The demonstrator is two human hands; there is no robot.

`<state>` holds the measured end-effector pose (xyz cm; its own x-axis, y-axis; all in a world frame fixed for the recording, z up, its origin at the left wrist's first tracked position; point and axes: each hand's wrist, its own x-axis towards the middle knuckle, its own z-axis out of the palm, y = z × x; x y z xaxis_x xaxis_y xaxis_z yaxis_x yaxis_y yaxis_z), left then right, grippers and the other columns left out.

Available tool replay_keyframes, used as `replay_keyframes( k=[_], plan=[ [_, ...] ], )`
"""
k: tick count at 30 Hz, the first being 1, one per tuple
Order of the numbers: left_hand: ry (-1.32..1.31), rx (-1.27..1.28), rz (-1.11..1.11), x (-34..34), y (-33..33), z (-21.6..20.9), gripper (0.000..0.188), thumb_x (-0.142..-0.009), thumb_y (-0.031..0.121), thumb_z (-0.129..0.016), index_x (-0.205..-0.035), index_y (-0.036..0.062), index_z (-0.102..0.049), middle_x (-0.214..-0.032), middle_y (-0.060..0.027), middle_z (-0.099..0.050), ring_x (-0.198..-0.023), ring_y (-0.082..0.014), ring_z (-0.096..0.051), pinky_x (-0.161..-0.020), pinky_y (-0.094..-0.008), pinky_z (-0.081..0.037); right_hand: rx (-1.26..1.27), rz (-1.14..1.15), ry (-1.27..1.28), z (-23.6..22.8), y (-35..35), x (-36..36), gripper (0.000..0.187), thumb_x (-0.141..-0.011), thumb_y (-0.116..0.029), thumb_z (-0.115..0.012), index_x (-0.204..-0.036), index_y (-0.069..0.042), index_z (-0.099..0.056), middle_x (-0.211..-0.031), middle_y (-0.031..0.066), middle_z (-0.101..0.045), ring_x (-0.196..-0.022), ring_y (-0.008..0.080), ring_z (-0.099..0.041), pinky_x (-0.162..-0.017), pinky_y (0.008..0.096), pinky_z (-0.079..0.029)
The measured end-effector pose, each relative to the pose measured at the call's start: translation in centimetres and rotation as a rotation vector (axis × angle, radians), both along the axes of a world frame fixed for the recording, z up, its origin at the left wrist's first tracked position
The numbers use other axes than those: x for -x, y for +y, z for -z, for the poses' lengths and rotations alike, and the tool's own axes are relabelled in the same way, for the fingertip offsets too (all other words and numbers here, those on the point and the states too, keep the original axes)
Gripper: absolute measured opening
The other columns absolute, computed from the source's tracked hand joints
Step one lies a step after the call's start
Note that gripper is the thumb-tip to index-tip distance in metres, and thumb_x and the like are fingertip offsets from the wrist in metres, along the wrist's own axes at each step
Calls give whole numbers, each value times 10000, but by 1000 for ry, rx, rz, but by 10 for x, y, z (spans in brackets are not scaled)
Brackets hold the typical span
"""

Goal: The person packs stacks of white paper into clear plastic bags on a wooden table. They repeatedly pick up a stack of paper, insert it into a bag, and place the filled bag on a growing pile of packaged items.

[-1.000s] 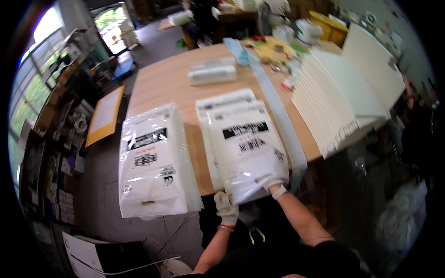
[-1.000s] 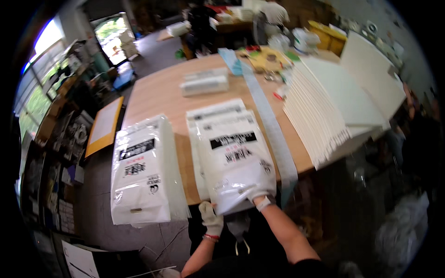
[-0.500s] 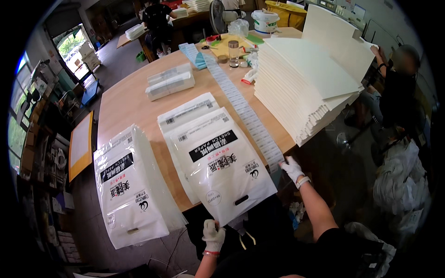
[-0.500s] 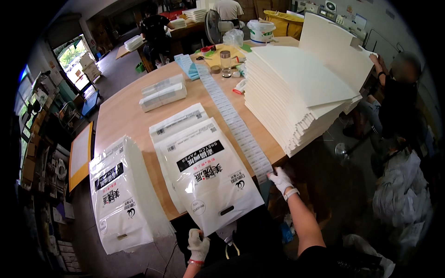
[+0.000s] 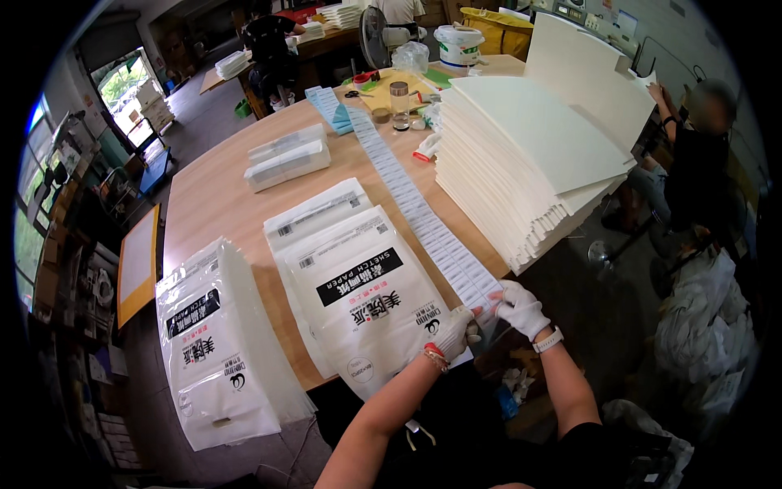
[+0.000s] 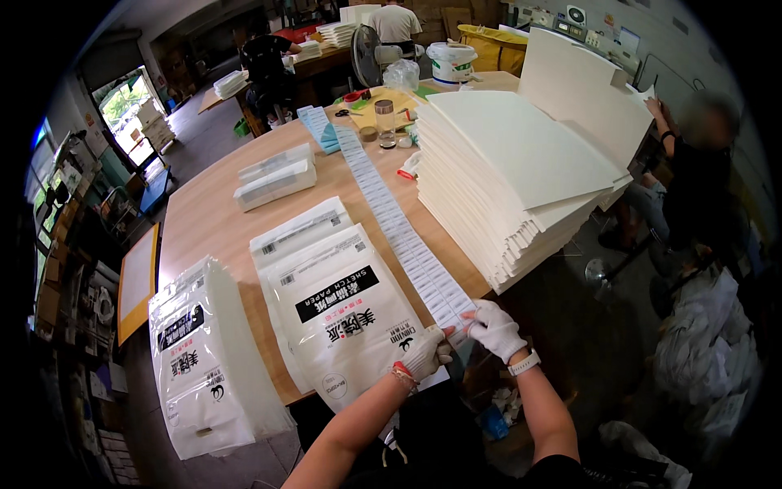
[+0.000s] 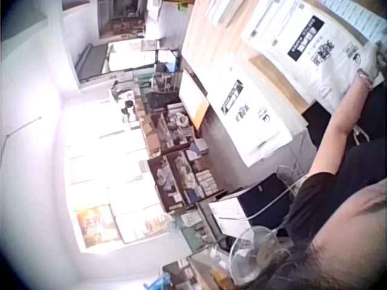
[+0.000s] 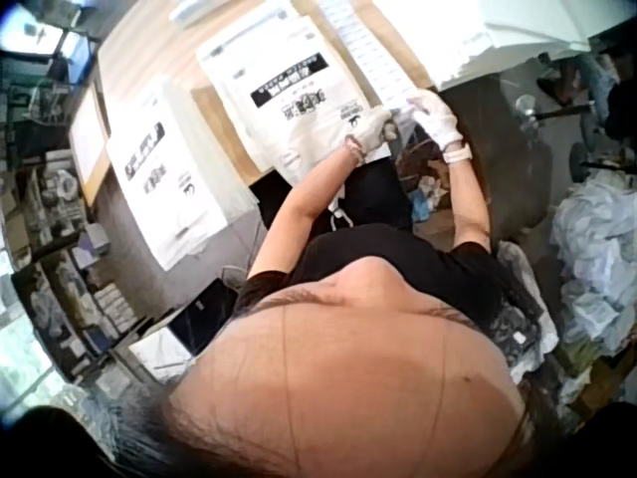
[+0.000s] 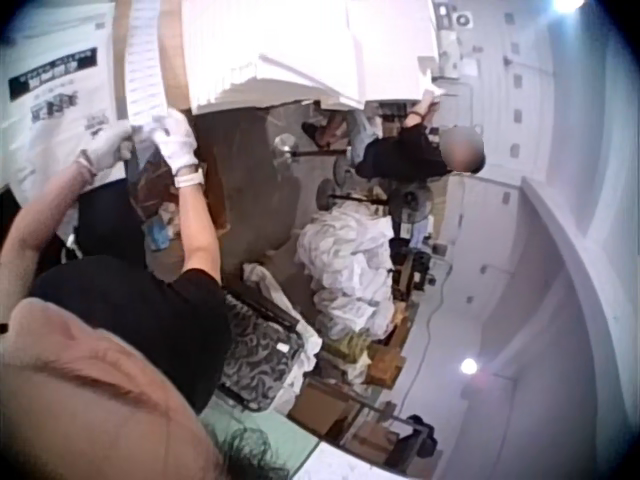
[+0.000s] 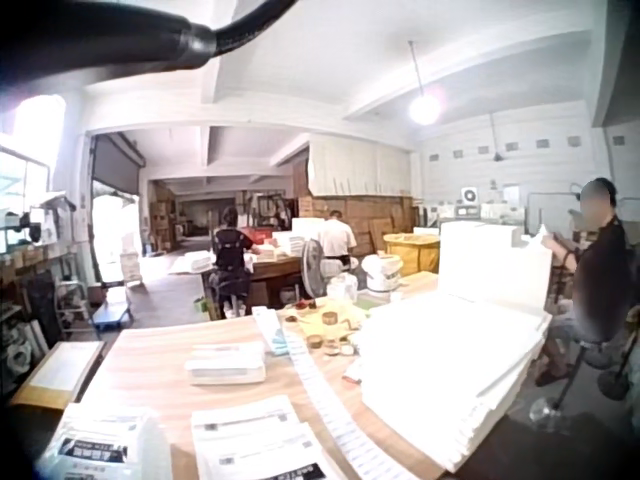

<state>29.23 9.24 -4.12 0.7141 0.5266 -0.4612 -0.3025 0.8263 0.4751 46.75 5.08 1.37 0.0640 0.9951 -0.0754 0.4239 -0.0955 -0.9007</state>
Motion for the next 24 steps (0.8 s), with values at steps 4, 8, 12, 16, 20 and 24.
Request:
replay_keyframes(
  k=[4,8,12,16,20,24],
  plan=[
    [157,-102,-1,-4,1,-32,56,-851,123,-467,-896,92,-482,-632,28,-393,-474,-63,-292,-431,-213,-260,-320,-60,-452,-12,-1,0,166,-665,-71,-648,-820,-55,-707,-1378,106,-357,-1287,318,-266,-1038,364,-278],
    [170,-59,21,-8,10,-18,74,-843,109,-458,-898,66,-482,-636,21,-407,-463,-65,-286,-417,-217,-250,-443,-112,-518,-5,1,-4,95,-614,-90,-678,-700,-50,-678,-1308,87,-450,-1268,318,-300,-1043,417,-265],
    [181,3,18,-9,12,-30,78,-851,119,-464,-893,56,-483,-648,10,-424,-457,-67,-305,-406,-220,-269,-548,-53,-632,-8,-6,3,45,-609,-70,-669,-635,-43,-644,-1184,70,-549,-1225,310,-367,-1034,429,-283],
    [199,-178,32,0,12,-11,133,-880,163,-500,-939,45,-481,-678,-8,-442,-522,-88,-419,-479,-236,-403,-619,95,-432,-48,-17,36,62,-622,8,-631,-675,-24,-631,-990,63,-620,-1038,251,-535,-994,405,-356],
    [480,-680,195,22,-3,23,293,-866,176,-539,-1090,8,-454,-855,-68,-552,-685,-131,-553,-612,-255,-474,-318,148,-60,-47,45,73,104,-739,18,-559,-813,-31,-614,-777,89,-611,-710,179,-590,-639,308,-469],
    [614,-879,-125,101,-48,-14,339,-847,129,-577,-1147,22,-460,-1018,-84,-601,-830,-149,-610,-717,-287,-483,-114,-119,-170,-48,136,156,137,-806,-166,-548,-831,-57,-628,-702,109,-606,-668,199,-581,-613,301,-451]
  ],
)
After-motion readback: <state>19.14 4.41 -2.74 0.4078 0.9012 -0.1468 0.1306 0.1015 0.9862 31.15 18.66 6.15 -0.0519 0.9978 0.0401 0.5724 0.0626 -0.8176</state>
